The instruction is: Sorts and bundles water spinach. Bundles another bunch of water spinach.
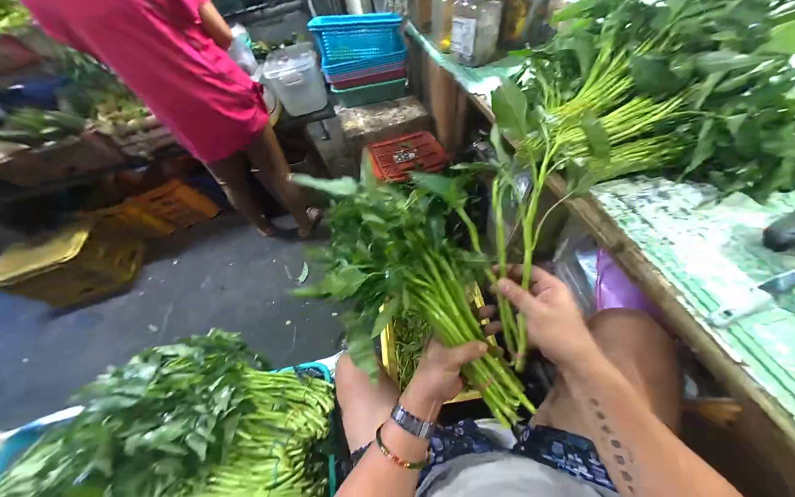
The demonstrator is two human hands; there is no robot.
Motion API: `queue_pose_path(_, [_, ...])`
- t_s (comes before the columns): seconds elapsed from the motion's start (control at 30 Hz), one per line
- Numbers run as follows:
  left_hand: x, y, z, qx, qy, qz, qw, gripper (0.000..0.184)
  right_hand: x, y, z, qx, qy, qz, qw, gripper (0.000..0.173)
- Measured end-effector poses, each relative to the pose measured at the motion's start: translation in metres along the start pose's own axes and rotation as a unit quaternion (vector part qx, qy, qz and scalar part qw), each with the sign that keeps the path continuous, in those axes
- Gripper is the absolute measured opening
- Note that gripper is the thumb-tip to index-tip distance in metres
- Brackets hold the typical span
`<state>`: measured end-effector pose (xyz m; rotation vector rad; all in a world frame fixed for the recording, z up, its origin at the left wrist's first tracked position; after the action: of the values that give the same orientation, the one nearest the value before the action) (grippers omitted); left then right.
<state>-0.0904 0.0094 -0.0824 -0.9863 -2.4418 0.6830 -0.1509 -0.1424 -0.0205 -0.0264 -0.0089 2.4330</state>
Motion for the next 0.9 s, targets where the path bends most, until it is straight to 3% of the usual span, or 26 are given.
queue_pose_path(0.13, [0.000, -0.010, 0.003, -0.037, -0.018, -0.063, 0.997, 0.060, 0.015, -0.022, -0.029, 0.084, 0.016, -0.054, 0.995, 0.022])
queue_pose_path(0.23, [0.003, -0.004, 0.009, -0.020, -0.006, -0.076, 0.997, 0.063, 0.015, -0.013, -0.032, 0.104, -0.028, -0.002, 0.994, 0.030])
queue_pose_path(0.37, [0.005, 0.006, 0.022, 0.081, -0.004, 0.030, 0.996, 0.051, 0.012, 0.002, -0.024, 0.095, -0.044, 0.025, 0.994, 0.030])
queue_pose_path(0.53, [0.003, 0.028, 0.037, 0.134, 0.006, 0.097, 0.986, 0.063, 0.006, 0.037, -0.001, 0.131, 0.032, -0.034, 0.990, 0.034])
queue_pose_path(0.67, [0.004, 0.039, 0.036, 0.127, 0.000, 0.073, 0.989, 0.063, 0.008, 0.048, 0.019, 0.157, 0.094, -0.038, 0.982, 0.036])
queue_pose_path(0.73, [0.007, 0.041, 0.034, 0.128, 0.016, 0.054, 0.990, 0.062, 0.011, 0.045, 0.022, 0.116, 0.115, -0.042, 0.986, 0.031])
queue_pose_path(0.8, [0.008, 0.041, 0.035, 0.138, 0.034, 0.041, 0.989, 0.063, 0.013, 0.038, 0.023, 0.083, 0.099, -0.042, 0.991, 0.025])
queue_pose_path(0.9, [0.011, 0.041, 0.039, 0.119, 0.032, 0.026, 0.992, 0.065, 0.013, 0.013, 0.010, 0.167, 0.013, 0.025, 0.986, 0.025])
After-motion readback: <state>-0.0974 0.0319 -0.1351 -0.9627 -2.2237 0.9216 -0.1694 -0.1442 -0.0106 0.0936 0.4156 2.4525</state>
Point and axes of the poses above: each hand's wrist, its own x-axis away from the middle knuckle, its own y-axis out of the back of the hand, z = x × y, the point moved 4 cm from there along -x, towards the middle knuckle, and after that the axes turned 5 degrees about -z, right-handed, at the moved point
